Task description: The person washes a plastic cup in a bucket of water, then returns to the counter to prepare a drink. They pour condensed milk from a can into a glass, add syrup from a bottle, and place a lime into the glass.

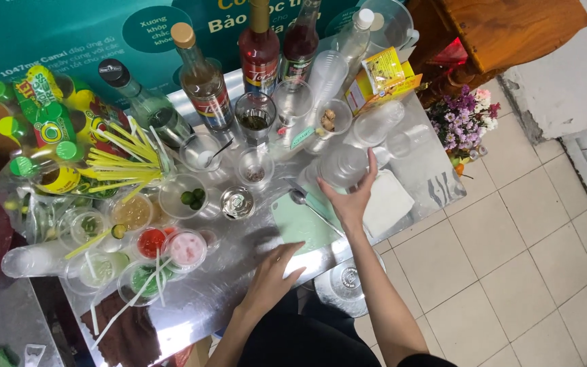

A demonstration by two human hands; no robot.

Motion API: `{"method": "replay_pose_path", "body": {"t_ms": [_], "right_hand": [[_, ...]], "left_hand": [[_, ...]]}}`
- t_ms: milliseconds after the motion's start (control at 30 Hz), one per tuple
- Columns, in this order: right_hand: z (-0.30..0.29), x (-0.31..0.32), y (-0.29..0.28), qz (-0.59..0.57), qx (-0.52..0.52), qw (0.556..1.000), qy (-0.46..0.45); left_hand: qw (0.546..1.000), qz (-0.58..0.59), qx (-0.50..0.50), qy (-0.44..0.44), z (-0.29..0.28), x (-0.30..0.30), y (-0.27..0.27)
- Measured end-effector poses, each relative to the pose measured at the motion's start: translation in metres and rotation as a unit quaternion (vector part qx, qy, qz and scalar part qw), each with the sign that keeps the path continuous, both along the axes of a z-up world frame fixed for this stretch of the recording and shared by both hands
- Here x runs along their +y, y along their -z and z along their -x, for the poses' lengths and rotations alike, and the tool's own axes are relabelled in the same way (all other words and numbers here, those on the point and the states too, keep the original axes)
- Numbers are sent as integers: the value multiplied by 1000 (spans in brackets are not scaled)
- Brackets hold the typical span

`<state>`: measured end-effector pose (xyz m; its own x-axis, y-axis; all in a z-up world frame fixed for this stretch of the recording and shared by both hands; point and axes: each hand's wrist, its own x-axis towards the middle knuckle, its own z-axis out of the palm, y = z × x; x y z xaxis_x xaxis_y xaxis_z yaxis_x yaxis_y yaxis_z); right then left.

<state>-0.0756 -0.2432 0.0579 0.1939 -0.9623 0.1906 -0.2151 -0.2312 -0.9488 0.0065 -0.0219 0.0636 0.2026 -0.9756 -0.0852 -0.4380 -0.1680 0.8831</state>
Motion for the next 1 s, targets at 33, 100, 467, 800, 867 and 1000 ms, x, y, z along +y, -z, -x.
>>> {"method": "replay_pose_path", "body": {"t_ms": [33,100,467,800,867,1000], "right_hand": [[4,5,-8,1,0,1000,0],[14,15,-24,-12,-17,1000,-21],[65,96,-53,-87,-14,988,-127],[75,103,-65,-1,-62,988,-140],[77,99,-74,21,-65,986,-153],[88,88,-86,28,-120,969,-213]], "left_hand": [[1000,1,0,0,1,-3,-2],[990,92,-88,-64,3,-7,-4],[945,236,-33,-226,30,-51,-18],[964,173,19,-202,38,-38,-30],[967,175,30,-182,35,-40,-38],[967,193,113,-124,26,-37,-63]]}}
